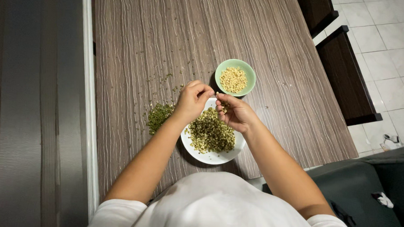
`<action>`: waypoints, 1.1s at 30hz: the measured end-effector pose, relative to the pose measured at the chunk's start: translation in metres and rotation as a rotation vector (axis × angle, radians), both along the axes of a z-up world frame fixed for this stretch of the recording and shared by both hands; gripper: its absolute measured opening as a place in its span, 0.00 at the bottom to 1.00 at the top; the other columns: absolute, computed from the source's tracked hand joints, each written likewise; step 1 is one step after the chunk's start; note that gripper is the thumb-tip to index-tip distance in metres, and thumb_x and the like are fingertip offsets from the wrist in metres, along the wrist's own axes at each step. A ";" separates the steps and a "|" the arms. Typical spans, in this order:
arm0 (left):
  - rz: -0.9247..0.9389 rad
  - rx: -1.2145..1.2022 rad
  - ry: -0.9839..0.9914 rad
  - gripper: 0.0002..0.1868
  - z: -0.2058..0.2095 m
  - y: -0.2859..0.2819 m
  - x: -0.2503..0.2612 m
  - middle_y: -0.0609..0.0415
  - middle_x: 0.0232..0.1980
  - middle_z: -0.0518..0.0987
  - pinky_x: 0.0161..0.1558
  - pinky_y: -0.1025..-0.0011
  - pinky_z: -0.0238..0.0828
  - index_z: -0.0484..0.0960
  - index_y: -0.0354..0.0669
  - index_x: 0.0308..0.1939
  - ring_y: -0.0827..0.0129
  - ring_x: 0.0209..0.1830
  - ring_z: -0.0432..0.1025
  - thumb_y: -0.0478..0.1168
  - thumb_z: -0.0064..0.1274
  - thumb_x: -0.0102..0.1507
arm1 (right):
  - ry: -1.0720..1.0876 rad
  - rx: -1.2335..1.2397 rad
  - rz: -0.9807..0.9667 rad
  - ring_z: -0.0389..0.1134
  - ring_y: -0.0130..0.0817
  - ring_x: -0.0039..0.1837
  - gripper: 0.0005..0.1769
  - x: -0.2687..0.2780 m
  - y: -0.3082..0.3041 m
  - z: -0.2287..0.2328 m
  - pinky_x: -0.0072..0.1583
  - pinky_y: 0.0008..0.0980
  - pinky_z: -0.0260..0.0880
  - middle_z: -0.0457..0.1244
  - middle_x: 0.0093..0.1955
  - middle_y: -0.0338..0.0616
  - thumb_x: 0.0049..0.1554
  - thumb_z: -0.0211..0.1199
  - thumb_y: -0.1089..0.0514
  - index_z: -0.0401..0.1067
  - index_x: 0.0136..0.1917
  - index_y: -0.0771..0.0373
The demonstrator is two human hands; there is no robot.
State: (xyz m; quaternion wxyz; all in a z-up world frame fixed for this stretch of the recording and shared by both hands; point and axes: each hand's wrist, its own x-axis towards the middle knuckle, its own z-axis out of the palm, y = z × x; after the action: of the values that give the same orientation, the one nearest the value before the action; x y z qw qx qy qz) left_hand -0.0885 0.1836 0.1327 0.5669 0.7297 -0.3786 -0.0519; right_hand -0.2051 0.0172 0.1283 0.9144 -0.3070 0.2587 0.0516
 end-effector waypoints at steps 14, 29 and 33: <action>0.373 0.356 0.254 0.10 -0.081 0.088 0.015 0.52 0.42 0.87 0.41 0.66 0.80 0.86 0.45 0.43 0.66 0.37 0.82 0.37 0.60 0.58 | 0.045 0.194 -0.269 0.73 0.35 0.47 0.11 0.034 -0.086 -0.082 0.51 0.32 0.80 0.69 0.48 0.50 0.67 0.55 0.62 0.74 0.56 0.72; -0.049 0.174 -0.305 0.11 0.037 0.047 -0.023 0.56 0.47 0.78 0.60 0.63 0.69 0.89 0.49 0.45 0.60 0.55 0.70 0.32 0.58 0.60 | -0.186 0.308 -0.003 0.69 0.52 0.64 0.23 -0.002 0.019 0.012 0.69 0.52 0.71 0.65 0.64 0.58 0.71 0.47 0.53 0.66 0.67 0.76; -0.117 0.236 -0.415 0.11 0.061 0.043 -0.029 0.54 0.44 0.76 0.58 0.60 0.67 0.88 0.45 0.43 0.59 0.53 0.70 0.35 0.64 0.56 | -0.178 0.250 0.008 0.71 0.49 0.63 0.22 -0.007 0.022 0.015 0.66 0.51 0.73 0.67 0.63 0.55 0.70 0.48 0.52 0.67 0.65 0.74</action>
State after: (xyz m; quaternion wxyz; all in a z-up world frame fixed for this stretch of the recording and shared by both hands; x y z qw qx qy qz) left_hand -0.1175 0.2269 0.1939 0.3839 0.7629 -0.5198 0.0227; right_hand -0.2125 0.0389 0.1431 0.9646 -0.1951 0.1671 0.0597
